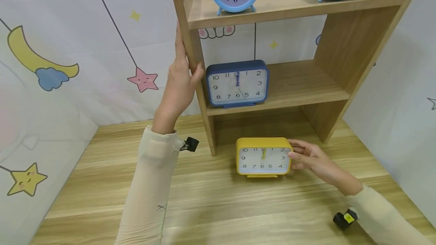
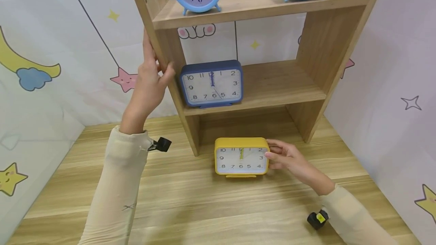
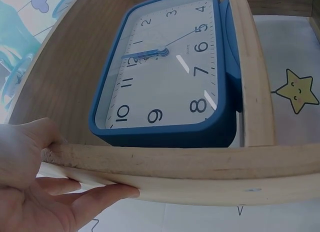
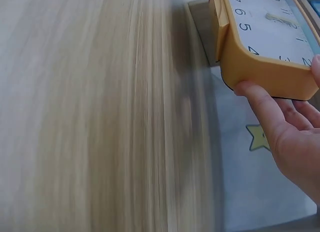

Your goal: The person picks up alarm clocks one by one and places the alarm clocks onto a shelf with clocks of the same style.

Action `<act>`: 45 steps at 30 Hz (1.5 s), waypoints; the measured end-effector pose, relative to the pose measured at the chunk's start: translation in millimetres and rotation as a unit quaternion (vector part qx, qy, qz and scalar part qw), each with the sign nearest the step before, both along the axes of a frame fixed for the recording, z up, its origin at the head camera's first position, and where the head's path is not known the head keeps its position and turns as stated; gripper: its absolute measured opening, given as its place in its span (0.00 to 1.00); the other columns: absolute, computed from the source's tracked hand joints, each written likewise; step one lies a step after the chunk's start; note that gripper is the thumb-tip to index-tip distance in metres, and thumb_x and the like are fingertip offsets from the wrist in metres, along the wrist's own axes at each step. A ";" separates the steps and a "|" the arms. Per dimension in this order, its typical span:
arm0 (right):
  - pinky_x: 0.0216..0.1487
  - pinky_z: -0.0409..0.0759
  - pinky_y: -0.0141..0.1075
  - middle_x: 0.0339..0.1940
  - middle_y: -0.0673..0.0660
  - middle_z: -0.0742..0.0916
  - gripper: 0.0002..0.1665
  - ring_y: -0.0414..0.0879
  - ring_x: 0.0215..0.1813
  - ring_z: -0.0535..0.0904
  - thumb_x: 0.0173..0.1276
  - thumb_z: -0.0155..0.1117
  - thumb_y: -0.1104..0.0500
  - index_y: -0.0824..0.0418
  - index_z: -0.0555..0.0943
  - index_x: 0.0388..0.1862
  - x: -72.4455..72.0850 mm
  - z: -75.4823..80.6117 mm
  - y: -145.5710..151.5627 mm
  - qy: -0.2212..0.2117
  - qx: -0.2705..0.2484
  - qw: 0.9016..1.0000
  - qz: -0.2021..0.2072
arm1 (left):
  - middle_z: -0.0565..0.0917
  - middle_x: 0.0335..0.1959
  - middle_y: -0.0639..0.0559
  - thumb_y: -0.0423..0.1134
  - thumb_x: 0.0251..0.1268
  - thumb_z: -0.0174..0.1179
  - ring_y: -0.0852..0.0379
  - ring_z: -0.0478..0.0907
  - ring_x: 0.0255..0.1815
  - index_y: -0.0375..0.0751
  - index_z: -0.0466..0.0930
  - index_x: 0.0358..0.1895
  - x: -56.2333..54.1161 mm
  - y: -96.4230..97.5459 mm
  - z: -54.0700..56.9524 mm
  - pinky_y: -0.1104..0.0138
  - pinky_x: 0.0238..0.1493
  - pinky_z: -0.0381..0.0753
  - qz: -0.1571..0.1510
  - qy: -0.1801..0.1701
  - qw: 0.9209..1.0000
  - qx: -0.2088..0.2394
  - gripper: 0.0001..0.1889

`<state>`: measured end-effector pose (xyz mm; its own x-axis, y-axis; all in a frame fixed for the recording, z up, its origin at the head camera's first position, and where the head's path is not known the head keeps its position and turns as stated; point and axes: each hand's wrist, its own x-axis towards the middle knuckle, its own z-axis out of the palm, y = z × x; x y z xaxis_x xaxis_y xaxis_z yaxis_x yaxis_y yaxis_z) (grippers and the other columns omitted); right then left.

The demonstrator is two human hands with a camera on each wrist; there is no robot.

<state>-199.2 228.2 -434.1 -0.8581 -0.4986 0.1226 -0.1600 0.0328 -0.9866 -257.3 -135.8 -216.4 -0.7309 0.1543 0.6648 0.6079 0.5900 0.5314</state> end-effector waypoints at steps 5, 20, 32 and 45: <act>0.45 0.84 0.44 0.54 0.50 0.84 0.33 0.47 0.52 0.83 0.77 0.51 0.68 0.85 0.51 0.72 3.3 2.9 13.2 -0.003 0.001 1.000 -0.014 | 0.67 0.72 0.44 0.31 0.73 0.50 0.51 0.75 0.60 0.55 0.27 0.81 0.4 0.6 0.2 0.62 0.56 0.77 0.000 -0.004 1.000 0.002 0.46; 0.44 0.84 0.45 0.54 0.51 0.84 0.29 0.45 0.51 0.83 0.78 0.48 0.70 0.80 0.56 0.72 7.9 18.8 45.5 0.025 0.006 1.000 -0.017 | 0.68 0.72 0.43 0.31 0.72 0.50 0.52 0.74 0.60 0.56 0.28 0.81 0.4 -0.9 0.1 0.63 0.57 0.76 0.001 -0.006 1.000 0.007 0.46; 0.46 0.84 0.43 0.58 0.52 0.83 0.27 0.45 0.55 0.81 0.78 0.44 0.73 0.52 0.73 0.67 7.9 33.1 69.3 0.035 -0.015 0.999 0.010 | 0.68 0.72 0.43 0.31 0.72 0.50 0.51 0.75 0.60 0.56 0.28 0.81 0.7 0.9 0.9 0.61 0.57 0.76 0.002 -0.006 1.000 0.006 0.46; 0.46 0.84 0.46 0.59 0.52 0.82 0.29 0.46 0.56 0.82 0.78 0.40 0.74 0.53 0.72 0.69 7.8 51.6 80.0 0.048 -0.023 0.998 0.038 | 0.66 0.73 0.46 0.31 0.73 0.49 0.51 0.74 0.61 0.57 0.28 0.81 0.9 0.2 1.1 0.59 0.57 0.77 -0.005 -0.011 1.000 0.007 0.46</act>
<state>-191.4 308.2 -382.5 -0.8016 -0.5532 0.2269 -0.2549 -0.0271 -0.9666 -256.4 -135.6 -215.3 -0.7434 0.1522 0.6512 0.6019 0.5768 0.5523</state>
